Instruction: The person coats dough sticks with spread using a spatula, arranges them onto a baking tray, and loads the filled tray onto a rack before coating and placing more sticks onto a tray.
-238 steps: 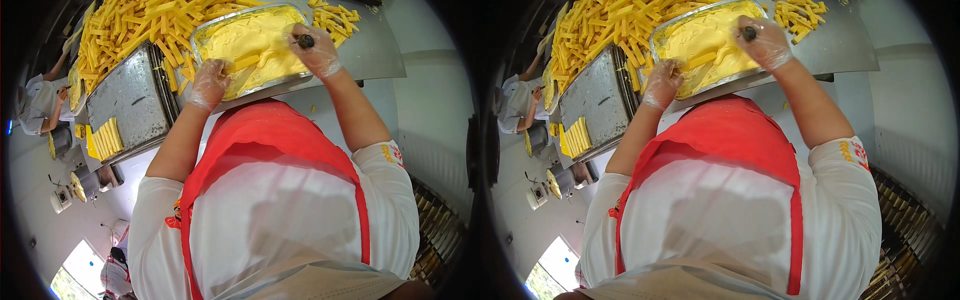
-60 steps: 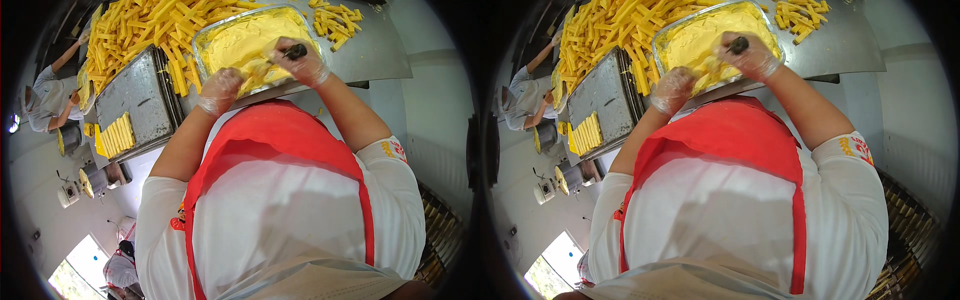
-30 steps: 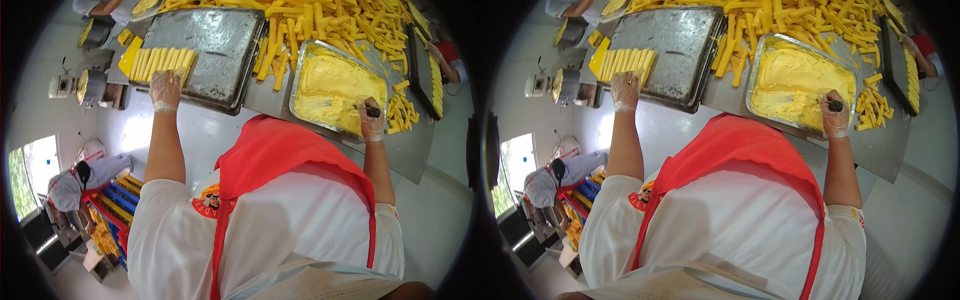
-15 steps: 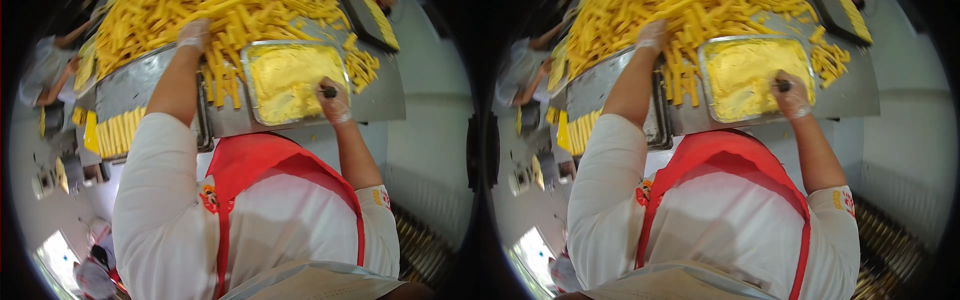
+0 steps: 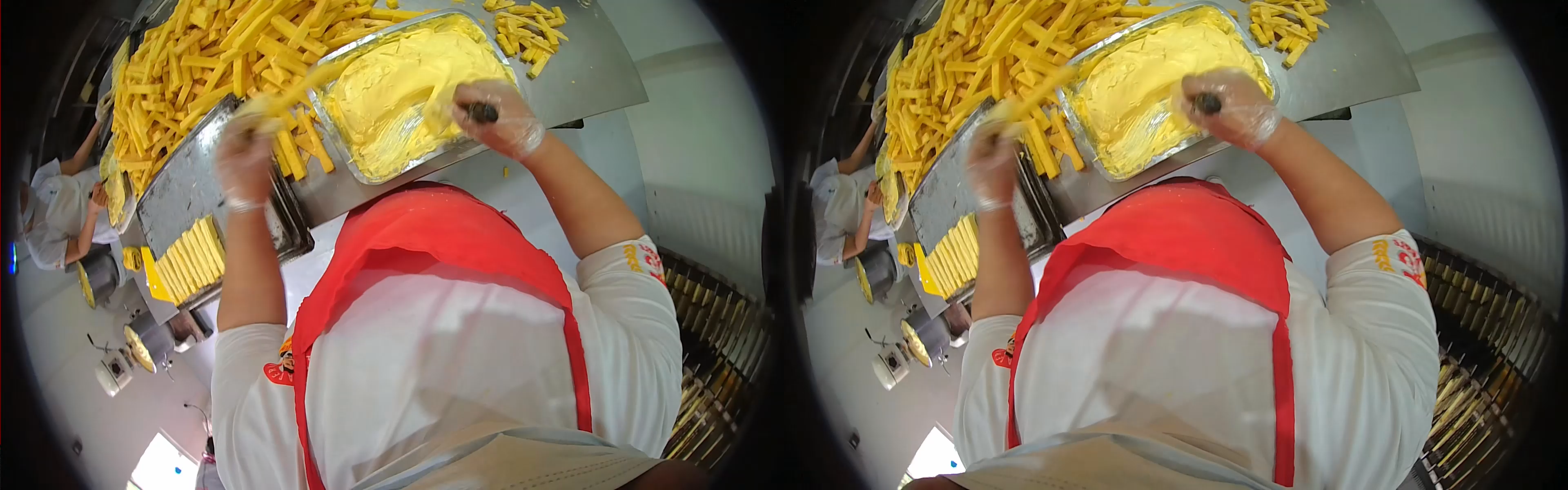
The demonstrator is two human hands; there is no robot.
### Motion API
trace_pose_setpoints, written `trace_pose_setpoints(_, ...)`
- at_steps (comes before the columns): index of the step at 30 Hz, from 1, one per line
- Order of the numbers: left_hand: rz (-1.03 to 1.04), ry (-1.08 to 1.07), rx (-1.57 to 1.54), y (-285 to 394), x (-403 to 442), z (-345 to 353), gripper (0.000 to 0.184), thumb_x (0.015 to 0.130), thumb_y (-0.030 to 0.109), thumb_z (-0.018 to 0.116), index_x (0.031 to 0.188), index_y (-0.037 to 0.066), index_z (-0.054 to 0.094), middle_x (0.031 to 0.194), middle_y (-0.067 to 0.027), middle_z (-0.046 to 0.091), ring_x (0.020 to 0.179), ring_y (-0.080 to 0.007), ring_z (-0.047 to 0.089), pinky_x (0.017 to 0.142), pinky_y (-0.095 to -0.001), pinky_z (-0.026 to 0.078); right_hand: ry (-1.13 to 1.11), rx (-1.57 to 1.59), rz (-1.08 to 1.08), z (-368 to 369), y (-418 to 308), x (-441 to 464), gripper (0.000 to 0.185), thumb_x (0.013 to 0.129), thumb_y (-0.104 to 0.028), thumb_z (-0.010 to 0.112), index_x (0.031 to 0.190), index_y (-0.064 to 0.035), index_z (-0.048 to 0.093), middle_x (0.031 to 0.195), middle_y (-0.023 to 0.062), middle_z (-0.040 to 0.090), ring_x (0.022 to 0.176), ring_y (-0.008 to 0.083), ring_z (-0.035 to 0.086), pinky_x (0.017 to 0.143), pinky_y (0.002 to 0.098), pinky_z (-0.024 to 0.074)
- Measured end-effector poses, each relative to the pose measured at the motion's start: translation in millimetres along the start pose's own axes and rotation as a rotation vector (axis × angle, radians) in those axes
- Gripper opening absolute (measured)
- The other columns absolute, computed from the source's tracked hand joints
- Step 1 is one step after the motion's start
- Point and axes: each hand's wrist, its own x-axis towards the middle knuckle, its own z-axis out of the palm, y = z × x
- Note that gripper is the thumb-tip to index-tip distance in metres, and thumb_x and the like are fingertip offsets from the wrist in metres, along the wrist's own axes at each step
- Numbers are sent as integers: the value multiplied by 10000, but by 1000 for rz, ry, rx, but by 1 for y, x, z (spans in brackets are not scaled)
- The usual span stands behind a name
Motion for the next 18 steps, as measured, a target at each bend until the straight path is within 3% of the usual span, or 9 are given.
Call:
trace_pose_setpoints(1,162,-149,251,0,-9,19,289,790,129,735,1061,50,674,975,-136,682,891,-267,661,819,-357,532,-139,107,-112,0,-1,-3,59,833,-161,648,849,-126,602,741,130,618,717,360,605,632,455,479)
trace_pose_setpoints(5,68,-537,477,35,-35,91,286,784,116,708,1053,39,651,983,-164,677,938,-313,642,852,-365,508,-77,-187,-40,1,51,6,104,861,-202,625,832,-117,572,742,140,605,723,347,614,636,449,466)
trace_pose_setpoints(8,-245,-483,267,56,-43,110,271,783,116,691,1038,36,650,974,-159,679,918,-317,651,824,-376,511,61,5,-7,-5,23,13,161,884,-231,620,833,-95,551,705,139,562,681,308,577,619,402,454)
trace_pose_setpoints(10,-291,-454,283,62,-46,121,263,783,112,684,1030,31,649,975,-160,679,908,-320,654,816,-378,515,-21,441,-24,-2,2,10,223,904,-274,630,837,-75,554,673,114,505,638,243,492,623,346,442)
trace_pose_setpoints(12,-331,-436,300,67,-47,125,256,782,108,677,1023,26,647,976,-160,680,897,-322,658,809,-381,518,-39,445,5,15,12,7,241,909,-274,639,828,-61,561,680,104,511,638,208,483,630,327,440)
trace_pose_setpoints(15,-234,-421,306,73,-51,128,218,774,95,680,984,42,650,947,-141,673,872,-325,659,784,-395,526,-49,395,336,25,75,21,243,911,-274,634,839,-52,566,685,96,524,631,209,475,629,330,444)
trace_pose_setpoints(16,-20,-433,375,70,-53,129,201,769,93,685,964,58,652,932,-128,665,866,-323,651,770,-406,527,-10,128,240,16,82,25,220,937,-257,641,857,-56,598,687,26,483,647,136,467,629,294,436)
trace_pose_setpoints(17,193,-439,440,66,-53,132,186,763,92,690,944,74,654,918,-115,657,860,-320,642,756,-418,527,-8,132,235,9,76,26,220,937,-257,641,857,-56,598,687,26,483,647,136,467,629,294,436)
trace_pose_setpoints(18,187,-437,445,61,-54,134,186,763,92,690,944,74,654,918,-115,657,860,-320,642,756,-418,527,-30,336,125,5,59,22,237,921,-271,629,835,-57,572,680,68,494,634,190,449,624,322,437)
